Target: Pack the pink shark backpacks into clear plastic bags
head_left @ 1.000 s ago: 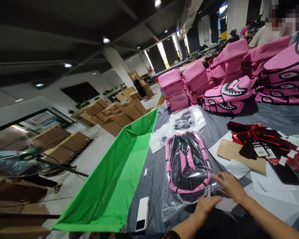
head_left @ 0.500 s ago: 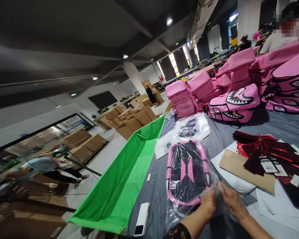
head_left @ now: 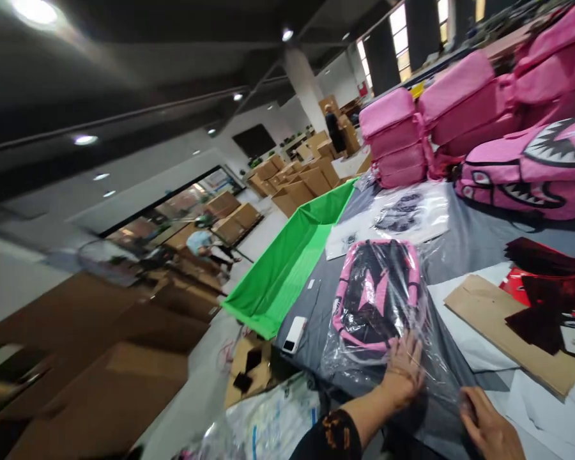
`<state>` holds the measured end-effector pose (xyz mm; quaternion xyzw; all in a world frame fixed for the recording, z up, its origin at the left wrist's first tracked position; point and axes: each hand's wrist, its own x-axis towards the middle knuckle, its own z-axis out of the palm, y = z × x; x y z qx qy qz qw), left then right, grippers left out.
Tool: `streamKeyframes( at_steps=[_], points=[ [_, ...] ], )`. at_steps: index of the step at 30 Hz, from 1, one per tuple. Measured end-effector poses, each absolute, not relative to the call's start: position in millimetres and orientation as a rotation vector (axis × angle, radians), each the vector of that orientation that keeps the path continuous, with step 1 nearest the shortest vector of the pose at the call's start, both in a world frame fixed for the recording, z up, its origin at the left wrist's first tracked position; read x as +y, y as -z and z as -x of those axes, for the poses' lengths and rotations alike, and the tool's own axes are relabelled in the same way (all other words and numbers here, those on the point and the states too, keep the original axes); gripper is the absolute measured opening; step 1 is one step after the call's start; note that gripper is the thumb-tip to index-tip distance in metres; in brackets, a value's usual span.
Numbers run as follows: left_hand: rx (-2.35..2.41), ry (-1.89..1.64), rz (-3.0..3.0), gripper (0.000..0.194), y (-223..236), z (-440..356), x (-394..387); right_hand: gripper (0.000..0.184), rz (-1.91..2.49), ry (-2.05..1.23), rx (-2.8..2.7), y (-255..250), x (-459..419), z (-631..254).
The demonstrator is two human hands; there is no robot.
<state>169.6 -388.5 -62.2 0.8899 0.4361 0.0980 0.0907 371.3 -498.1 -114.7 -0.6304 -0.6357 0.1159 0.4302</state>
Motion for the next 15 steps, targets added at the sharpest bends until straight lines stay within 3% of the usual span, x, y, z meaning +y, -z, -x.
streamKeyframes(
  at_steps=[3, 6, 10, 12, 15],
  points=[
    [1.256, -0.2, -2.483, 0.054, 64, -102, -437, 0.023, 1.522, -0.333, -1.692, 149, -496, -386],
    [1.704, -0.214, -2.16, 0.038, 69, -52, -461, 0.025, 1.558, -0.334, -1.793, 161, -491, -394],
    [2.226, -0.231, -1.72, 0.044, 83, -25, -445, 0.033, 1.712, -0.329, -1.972, 152, -488, -400],
    [2.283, -0.207, -1.565, 0.037, 93, -19, -430, 0.038, 1.756, -0.334, -2.046, 145, -486, -402],
    [2.255, -0.197, -1.455, 0.041, 104, -11, -415, 0.045, 1.816, -0.296, -2.098, 135, -482, -402]
  ],
)
